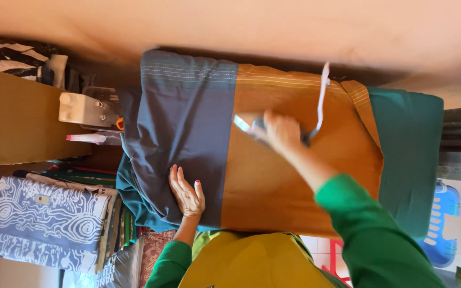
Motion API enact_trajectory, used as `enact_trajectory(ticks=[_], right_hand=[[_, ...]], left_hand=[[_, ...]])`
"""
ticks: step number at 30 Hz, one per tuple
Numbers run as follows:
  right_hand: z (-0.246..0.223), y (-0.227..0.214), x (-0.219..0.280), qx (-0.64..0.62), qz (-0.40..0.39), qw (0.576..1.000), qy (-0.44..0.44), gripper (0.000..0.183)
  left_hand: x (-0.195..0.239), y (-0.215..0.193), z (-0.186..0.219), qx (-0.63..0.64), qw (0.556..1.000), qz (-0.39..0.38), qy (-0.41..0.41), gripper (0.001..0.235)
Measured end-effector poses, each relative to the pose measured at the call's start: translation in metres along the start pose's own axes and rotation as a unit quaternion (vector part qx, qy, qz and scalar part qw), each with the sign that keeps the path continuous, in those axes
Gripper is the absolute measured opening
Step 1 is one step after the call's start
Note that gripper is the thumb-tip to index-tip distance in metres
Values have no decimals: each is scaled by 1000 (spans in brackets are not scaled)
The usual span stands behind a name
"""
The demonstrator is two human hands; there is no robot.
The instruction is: The recorder irons a large piece of multi-colored fabric on an ironing board and then folds it.
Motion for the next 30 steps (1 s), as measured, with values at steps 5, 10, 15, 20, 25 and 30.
enact_trajectory(ticks=[5,10,15,20,25,30], right_hand=[[7,-1,-74,-46,38,998,25,52],[-52,29,-40,-31,58,998,-16,25],[-107,52,64,-109,36,985,-128,47],[-53,82,130,-87,21,987,-130,56],[36,43,99,-38,20,997,-60,52],[148,29,-6,1,29,995,95,54]], left_hand=[[4,3,-2,-9,1000,4,6,66],[6,8,-7,-3,1000,-2,-4,66],[4,9,-7,-11,1000,-11,-15,64],[4,11,-6,-42,999,-10,-16,66],[4,15,-7,-64,998,-4,0,65],[1,20,-5,-101,995,-13,-7,66]])
Point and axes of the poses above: each hand's wrist, its own x-axis away from the middle knuckle, its own y-axis out of the palm, z = x × y, the point moved 6 cm from there along -x, towards the middle knuckle, and after that the axes turned 8 degrees about -z, right-handed, at the moved point
